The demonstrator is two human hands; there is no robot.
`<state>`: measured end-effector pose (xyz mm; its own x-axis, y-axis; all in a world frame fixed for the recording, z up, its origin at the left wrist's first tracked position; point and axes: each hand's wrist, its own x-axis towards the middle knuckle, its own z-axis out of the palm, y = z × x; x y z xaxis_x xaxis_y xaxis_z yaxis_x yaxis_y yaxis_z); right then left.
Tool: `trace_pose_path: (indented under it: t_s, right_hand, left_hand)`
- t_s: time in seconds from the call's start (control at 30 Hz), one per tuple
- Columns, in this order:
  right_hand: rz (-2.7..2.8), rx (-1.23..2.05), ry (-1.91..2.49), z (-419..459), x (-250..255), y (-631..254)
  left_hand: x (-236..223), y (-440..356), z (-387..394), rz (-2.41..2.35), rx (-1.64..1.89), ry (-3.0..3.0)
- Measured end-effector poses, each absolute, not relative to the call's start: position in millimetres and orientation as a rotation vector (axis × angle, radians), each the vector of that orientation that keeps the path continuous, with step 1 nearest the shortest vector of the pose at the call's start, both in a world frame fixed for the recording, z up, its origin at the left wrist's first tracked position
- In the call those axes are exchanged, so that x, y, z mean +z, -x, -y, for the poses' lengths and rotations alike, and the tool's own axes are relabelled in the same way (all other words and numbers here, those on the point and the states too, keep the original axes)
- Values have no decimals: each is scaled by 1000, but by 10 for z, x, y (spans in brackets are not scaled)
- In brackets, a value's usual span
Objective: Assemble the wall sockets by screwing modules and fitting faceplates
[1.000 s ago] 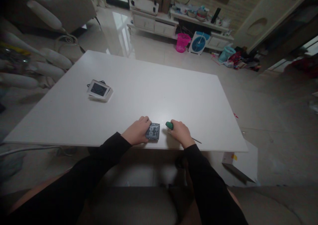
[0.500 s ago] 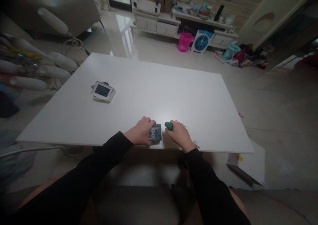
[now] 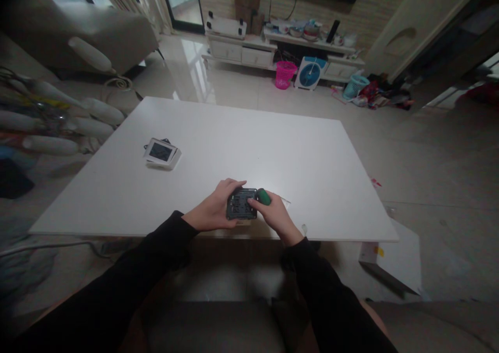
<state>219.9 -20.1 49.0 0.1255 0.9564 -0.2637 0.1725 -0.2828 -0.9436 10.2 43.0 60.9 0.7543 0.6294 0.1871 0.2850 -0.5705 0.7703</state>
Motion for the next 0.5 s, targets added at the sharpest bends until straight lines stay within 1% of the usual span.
trace_pose_path:
  t_s: [0.1,0.2,0.33,0.5]
  right_hand:
    - [1012,1270,1515,214,532,-2100]
    - [921,1212,1462,216,552,-2045]
    - [1008,1149,1522,217,544,-2041]
    - [1099,1099,1538,214,536,-2070]
  left_hand:
    - [653,-78,-354,-656,658,-2001]
    - [642,-83,-294,-731,662,-1601]
    - [603,-121,-273,-785,604,-1097]
    - [651,-150,-263,-863,649,-1178]
